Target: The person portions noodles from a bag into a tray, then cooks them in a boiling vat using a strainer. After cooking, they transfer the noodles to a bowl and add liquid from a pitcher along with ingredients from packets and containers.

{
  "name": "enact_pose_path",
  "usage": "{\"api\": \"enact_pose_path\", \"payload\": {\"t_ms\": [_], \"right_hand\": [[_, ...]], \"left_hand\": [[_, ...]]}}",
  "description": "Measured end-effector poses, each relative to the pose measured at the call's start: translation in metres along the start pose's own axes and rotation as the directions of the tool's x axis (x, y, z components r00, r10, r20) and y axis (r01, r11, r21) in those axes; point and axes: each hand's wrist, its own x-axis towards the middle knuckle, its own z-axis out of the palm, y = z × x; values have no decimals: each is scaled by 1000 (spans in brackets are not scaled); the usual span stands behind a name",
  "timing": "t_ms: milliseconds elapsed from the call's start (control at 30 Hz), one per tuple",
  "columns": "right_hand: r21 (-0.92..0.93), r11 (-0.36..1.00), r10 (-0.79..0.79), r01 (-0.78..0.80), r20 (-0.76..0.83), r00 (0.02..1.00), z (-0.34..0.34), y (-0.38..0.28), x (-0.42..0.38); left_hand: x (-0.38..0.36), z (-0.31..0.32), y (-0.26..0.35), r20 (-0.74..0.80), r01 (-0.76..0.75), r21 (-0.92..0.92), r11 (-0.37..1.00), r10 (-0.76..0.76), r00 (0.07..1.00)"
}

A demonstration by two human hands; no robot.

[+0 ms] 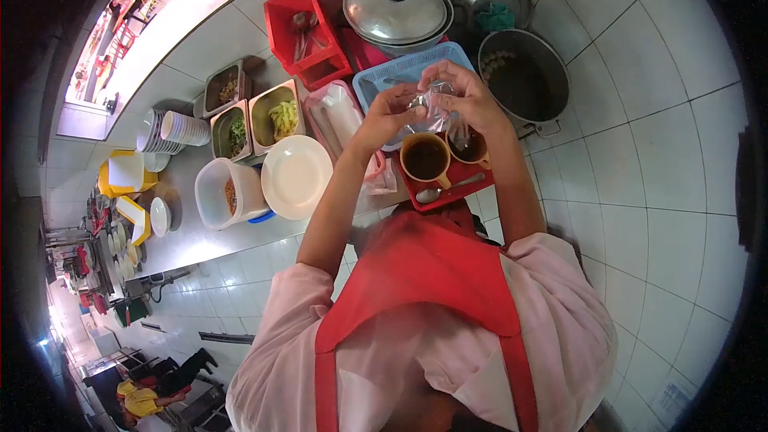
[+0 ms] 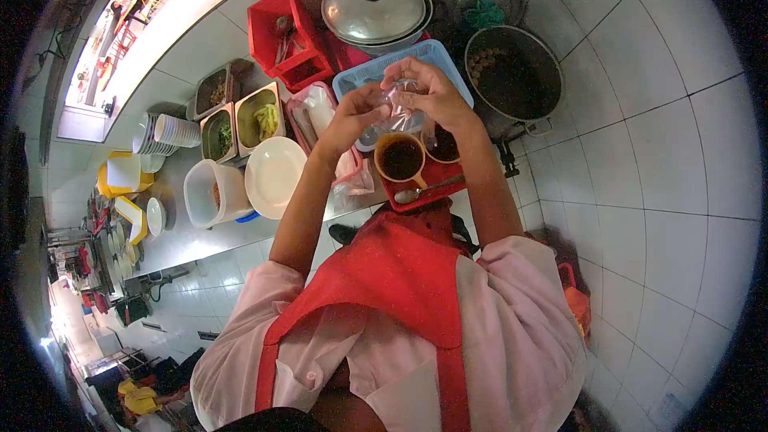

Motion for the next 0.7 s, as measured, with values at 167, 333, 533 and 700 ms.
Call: {"api": "enact_pose_path", "payload": {"t_ms": [167, 333, 533, 700], "right_hand": [[-279, 954, 73, -112, -147, 987, -17, -7, -29], [-293, 909, 193, -297, -336, 922, -30, 3, -45], [-145, 986, 15, -83, -417, 909, -3, 11, -43], [-429, 892, -40, -147, -398, 917, 23, 21, -30]], "left_hand": [[-9, -21, 3, -238, 19, 46, 999, -7, 971], [-17, -33, 1, -309, 80, -26, 996, -84, 948], [-23, -12, 9, -305, 106, 948, 300, 763, 570], [-33, 30, -4, -246, -99, 550, 829, 274, 930]]}}
